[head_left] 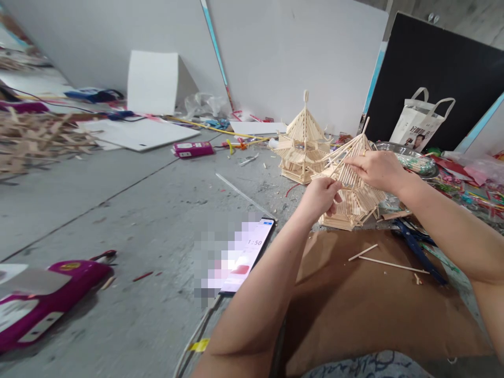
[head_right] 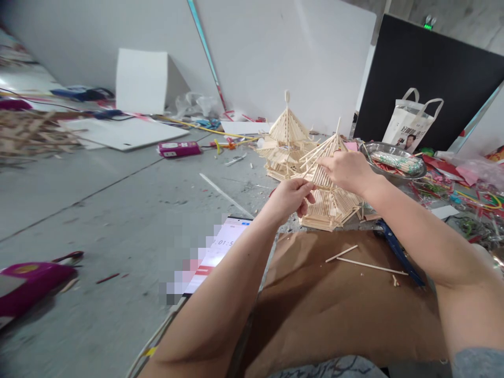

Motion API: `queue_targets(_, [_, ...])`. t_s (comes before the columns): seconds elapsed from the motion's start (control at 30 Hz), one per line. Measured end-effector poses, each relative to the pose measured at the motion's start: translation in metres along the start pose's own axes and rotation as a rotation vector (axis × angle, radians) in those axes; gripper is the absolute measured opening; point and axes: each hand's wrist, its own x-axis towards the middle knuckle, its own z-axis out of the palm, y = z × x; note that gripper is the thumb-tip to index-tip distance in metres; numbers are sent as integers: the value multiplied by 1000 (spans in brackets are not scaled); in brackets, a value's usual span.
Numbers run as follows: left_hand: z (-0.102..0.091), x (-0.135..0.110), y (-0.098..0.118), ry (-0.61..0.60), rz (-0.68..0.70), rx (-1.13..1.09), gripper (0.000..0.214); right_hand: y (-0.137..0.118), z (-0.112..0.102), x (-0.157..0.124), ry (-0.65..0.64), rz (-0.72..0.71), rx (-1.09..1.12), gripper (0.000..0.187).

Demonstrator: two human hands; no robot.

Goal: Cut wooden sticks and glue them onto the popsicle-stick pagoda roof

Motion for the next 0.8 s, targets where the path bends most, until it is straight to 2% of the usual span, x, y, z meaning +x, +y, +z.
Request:
queue_targets(0.27, [3,1,-2,10,5,20,15,0,0,0,10,4,32,34])
queue_targets(0.4, [-3,0,-1,-11,18,48,17,4,-3,-4,77,26,163,35])
queue_targets(0.53, [-17,-9,9,35,45,108,18,11,-5,-16,211,82,411,34])
queue_targets(0.63, [-22,-26,23,52,91,140,18,13,-6,-30,279,197,688,34])
queue_targets(0.8, [0,-48,35,-194,135,204,20,4,-5,-65,238,338,1223,37])
